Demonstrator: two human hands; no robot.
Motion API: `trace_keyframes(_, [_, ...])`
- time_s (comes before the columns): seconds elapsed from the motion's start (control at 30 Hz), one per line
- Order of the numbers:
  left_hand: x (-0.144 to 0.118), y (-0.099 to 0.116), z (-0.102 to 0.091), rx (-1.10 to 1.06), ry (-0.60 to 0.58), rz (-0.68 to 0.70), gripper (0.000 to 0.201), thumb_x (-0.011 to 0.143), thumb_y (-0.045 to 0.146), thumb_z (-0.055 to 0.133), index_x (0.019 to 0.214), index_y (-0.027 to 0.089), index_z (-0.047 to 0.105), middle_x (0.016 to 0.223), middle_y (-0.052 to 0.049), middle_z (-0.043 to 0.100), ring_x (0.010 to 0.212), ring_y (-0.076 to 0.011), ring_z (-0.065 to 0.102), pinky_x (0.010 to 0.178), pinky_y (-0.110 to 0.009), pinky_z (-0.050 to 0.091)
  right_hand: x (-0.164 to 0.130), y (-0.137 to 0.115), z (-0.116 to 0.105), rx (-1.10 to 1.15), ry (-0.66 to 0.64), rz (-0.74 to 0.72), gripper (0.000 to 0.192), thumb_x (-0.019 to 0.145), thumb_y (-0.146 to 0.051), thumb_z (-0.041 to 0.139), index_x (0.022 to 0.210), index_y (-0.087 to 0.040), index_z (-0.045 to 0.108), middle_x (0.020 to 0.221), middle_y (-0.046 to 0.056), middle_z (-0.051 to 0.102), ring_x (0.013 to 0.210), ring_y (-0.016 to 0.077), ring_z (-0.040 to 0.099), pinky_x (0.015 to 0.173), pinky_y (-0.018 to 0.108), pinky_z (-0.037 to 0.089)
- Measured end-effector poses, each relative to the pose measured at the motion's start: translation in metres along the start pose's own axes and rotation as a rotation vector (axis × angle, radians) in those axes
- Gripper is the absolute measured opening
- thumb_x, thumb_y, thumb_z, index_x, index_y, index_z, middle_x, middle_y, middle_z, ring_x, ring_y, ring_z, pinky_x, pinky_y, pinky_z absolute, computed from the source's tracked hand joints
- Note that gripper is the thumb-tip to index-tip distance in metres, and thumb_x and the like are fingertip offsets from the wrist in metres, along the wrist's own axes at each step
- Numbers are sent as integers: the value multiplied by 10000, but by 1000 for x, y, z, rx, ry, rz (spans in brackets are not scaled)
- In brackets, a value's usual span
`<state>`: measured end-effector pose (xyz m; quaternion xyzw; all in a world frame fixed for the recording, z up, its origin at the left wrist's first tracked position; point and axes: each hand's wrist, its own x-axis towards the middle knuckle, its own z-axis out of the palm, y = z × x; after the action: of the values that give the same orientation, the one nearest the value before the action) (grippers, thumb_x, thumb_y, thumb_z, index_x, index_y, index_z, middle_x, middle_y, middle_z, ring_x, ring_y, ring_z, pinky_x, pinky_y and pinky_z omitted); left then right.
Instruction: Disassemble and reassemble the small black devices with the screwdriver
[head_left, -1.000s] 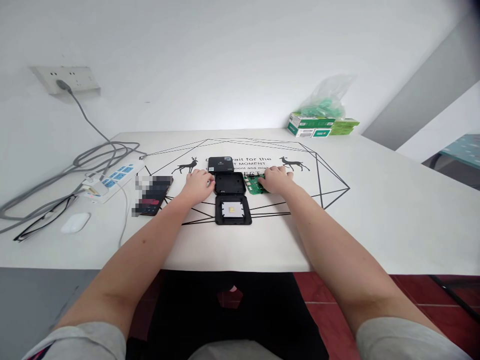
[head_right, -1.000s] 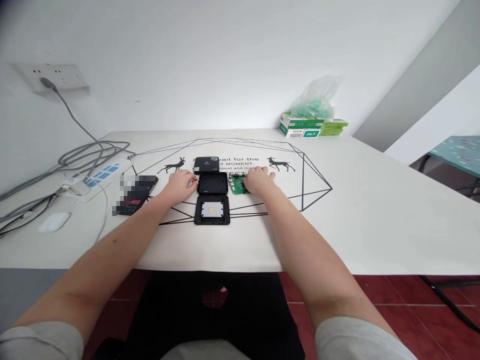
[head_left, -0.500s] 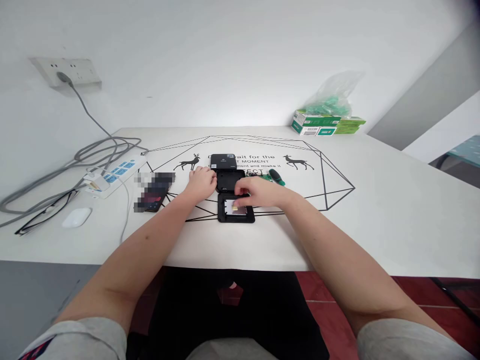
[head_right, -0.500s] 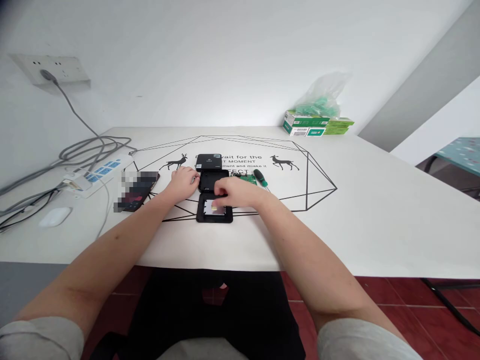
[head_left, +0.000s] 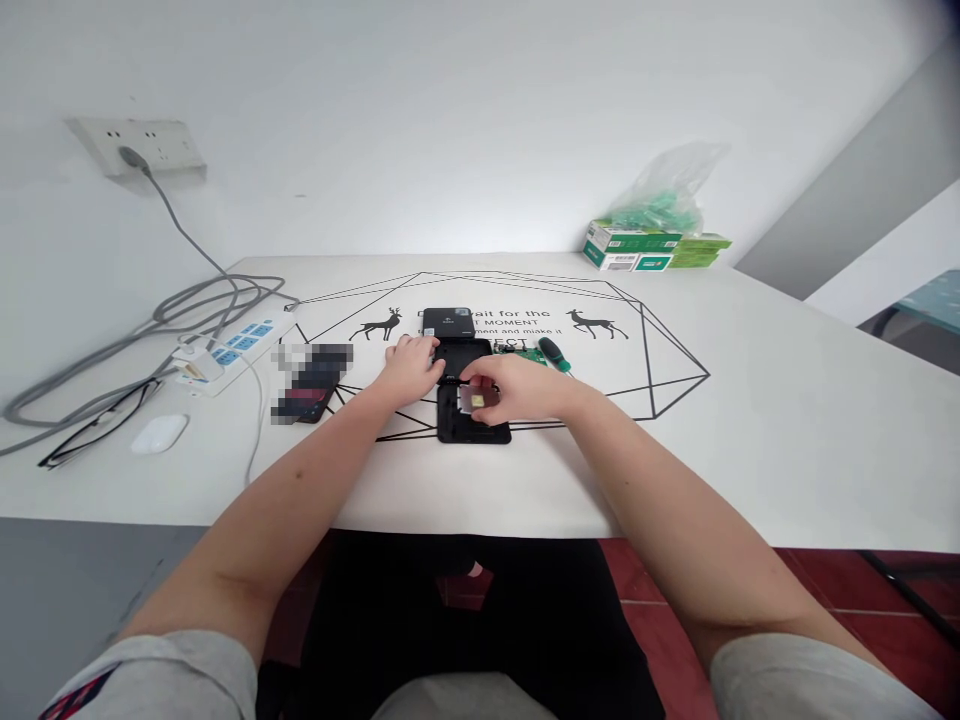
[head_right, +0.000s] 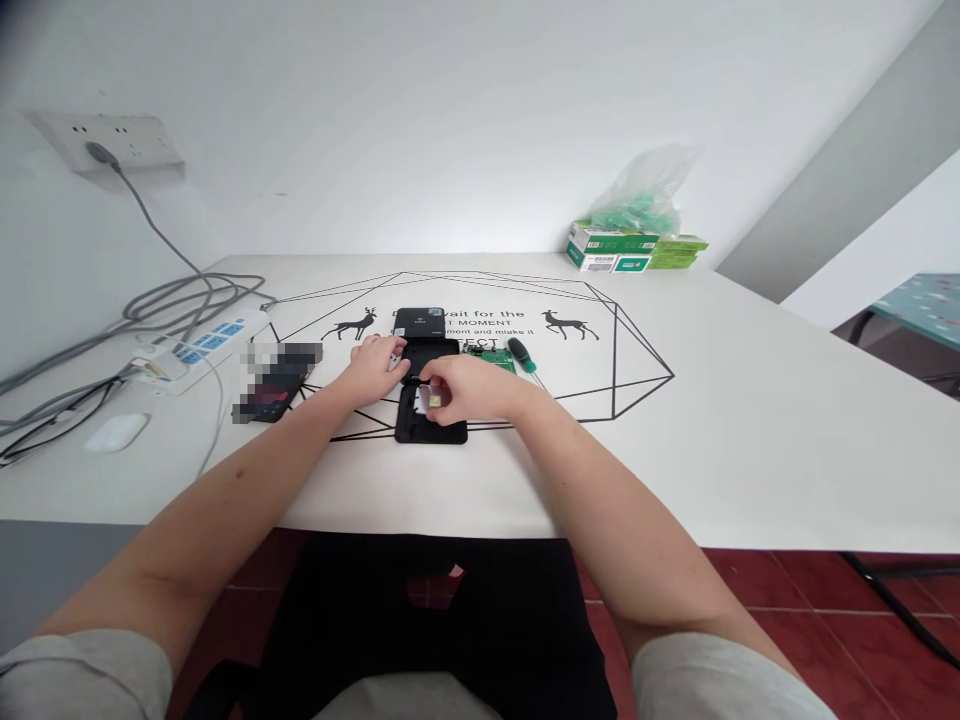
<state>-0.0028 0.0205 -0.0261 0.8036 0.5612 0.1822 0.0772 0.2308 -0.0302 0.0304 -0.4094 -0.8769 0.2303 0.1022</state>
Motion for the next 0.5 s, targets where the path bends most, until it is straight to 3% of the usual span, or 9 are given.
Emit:
trace_keyframes(0.07, [0, -1, 0, 3, 2, 0, 344, 1053, 331, 517, 1363, 230, 626, 1343, -131, 747, 1368, -364, 559, 1115, -551, 453, -6, 5, -12, -23, 8, 79, 481, 739, -279, 801, 1199, -203, 684, 1025, 56, 784, 845, 218, 705, 779, 332, 523])
trace_keyframes(0.13, [1, -2, 0, 22, 2, 7, 325, 1061, 306, 496, 1344, 234, 640, 1365, -132, 743, 1375, -361, 553, 1121, -553, 446, -12, 12, -23, -89, -16, 169, 359, 731, -251, 770, 1077, -231, 677, 936, 34, 769, 789, 218, 678, 718, 339, 498])
trace_keyframes(0.23, [1, -3, 0, 62, -4, 28, 305, 1070, 291, 470, 1292, 239, 674, 1391, -128, 736, 1395, -362, 539, 1142, -562, 436, -17, 24, -29, -161, -122, 290, 242, 719, -257, 773, 926, -252, 648, 890, 35, 750, 761, 234, 663, 659, 352, 462])
trace_keyframes(0.33, [1, -3, -1, 65, 0, 27, 319, 1065, 297, 481, 1306, 227, 676, 1378, -136, 736, 1384, -362, 551, 1144, -556, 448, -16, 30, -26, -129, -197, 305, 275, 680, -216, 790, 890, -260, 620, 893, 23, 748, 768, 230, 673, 644, 344, 453])
trace_keyframes(0.5, [2, -3, -2, 49, 0, 17, 351, 1055, 305, 500, 1348, 201, 663, 1389, -152, 730, 1387, -366, 552, 1145, -556, 461, -12, 36, -26, -78, -157, 277, 263, 733, -161, 745, 958, -257, 647, 966, 30, 770, 832, 217, 697, 706, 328, 491])
